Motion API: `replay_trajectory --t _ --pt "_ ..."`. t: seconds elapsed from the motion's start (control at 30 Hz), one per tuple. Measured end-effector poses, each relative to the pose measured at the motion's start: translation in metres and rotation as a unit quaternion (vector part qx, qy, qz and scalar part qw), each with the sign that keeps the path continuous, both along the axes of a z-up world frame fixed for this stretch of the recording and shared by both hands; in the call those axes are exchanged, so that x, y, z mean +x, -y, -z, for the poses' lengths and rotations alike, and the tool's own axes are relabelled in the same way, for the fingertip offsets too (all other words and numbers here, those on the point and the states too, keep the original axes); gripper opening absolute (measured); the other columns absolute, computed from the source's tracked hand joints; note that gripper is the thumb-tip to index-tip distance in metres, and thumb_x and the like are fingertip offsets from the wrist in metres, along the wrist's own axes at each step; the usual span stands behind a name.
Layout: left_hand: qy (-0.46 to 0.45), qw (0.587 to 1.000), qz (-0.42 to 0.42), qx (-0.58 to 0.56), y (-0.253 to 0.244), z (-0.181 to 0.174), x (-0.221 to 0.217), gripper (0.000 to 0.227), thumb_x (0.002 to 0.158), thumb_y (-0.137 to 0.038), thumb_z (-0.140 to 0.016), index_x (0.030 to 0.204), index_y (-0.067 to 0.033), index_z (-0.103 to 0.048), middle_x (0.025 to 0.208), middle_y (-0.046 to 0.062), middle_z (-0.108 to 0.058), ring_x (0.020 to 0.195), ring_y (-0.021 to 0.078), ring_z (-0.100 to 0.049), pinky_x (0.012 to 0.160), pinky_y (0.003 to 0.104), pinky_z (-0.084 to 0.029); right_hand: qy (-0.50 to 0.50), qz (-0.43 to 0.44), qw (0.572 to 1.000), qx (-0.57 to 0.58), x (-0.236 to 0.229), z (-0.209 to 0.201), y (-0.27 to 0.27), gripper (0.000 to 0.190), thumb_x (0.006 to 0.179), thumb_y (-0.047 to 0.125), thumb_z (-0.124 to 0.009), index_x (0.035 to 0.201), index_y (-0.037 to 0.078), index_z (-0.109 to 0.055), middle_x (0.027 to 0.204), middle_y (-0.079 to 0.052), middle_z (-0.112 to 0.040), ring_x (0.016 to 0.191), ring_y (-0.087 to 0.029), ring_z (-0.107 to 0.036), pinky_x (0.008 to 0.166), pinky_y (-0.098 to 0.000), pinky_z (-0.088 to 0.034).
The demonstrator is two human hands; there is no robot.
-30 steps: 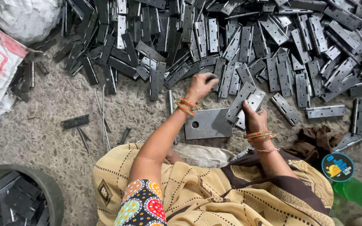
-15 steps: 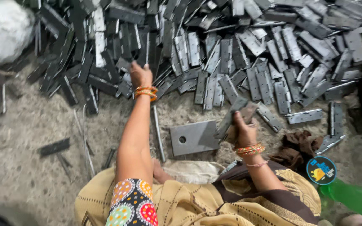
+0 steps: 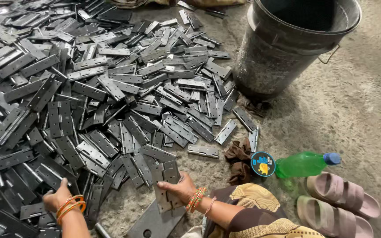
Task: The person sits on the floor and assembles metal hinge components by inserting pins into pre-drilled holes using a metal rod and hammer. They repeatedly pick up hinge halves, align them on a metal block, and strike the pin to secure the assembly.
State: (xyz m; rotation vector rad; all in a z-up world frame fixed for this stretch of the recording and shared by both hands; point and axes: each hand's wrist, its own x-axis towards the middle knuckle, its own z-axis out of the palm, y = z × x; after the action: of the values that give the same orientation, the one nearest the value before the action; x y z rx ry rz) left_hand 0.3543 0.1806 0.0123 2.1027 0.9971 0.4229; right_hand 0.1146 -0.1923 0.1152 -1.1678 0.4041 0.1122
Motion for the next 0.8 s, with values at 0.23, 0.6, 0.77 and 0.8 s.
replay_trajectory --t 0.23,0.6,0.77,0.8 --pt "0.106 0.909 -0.008 -0.403 0.006 -0.008 -0.014 0.021 0.092 -0.014 -0.082 0.096 -0.0060 -0.063 0.090 0.007 -0.069 0.077 0.0225 -0.065 0.069 0.036 -0.058 -0.010 0.003 1.000 0.017 0.003 0.001 -0.001 0.032 0.083 0.021 -0.086 0.106 0.002 -0.073 0.094 -0.001 -0.076 0.080 -0.010 -0.069 0.074 -0.0300 -0.060" --pt "0.052 0.867 0.038 -0.494 0.014 0.006 -0.107 0.010 0.095 -0.004 -0.066 0.098 -0.0020 -0.056 0.096 0.012 -0.065 0.075 0.0281 -0.067 0.062 0.038 -0.062 -0.001 -0.001 0.999 -0.050 0.003 0.008 0.001 0.032 0.086 0.028 -0.083 0.100 0.002 -0.073 0.087 -0.003 -0.074 0.071 -0.011 -0.068 0.066 -0.0308 -0.060" --pt "0.012 0.807 0.073 -0.586 0.028 0.011 -0.161 0.016 0.097 -0.010 -0.065 0.110 -0.0007 -0.060 0.094 0.018 -0.067 0.068 0.0250 -0.066 0.055 0.032 -0.051 0.004 0.002 1.000 0.011 0.002 0.015 -0.001 0.032 0.084 0.031 -0.081 0.101 0.005 -0.073 0.086 -0.001 -0.075 0.071 -0.010 -0.070 0.065 -0.0321 -0.061" --pt "0.042 0.808 0.067 -0.584 0.035 0.009 -0.174 0.017 0.096 -0.006 -0.062 0.112 -0.0003 -0.058 0.095 0.014 -0.067 0.071 0.0239 -0.068 0.061 0.035 -0.057 0.006 0.001 1.000 0.021 0.003 0.017 0.000 0.032 0.084 0.031 -0.081 0.100 0.004 -0.073 0.087 -0.002 -0.076 0.071 -0.011 -0.070 0.065 -0.0322 -0.061"
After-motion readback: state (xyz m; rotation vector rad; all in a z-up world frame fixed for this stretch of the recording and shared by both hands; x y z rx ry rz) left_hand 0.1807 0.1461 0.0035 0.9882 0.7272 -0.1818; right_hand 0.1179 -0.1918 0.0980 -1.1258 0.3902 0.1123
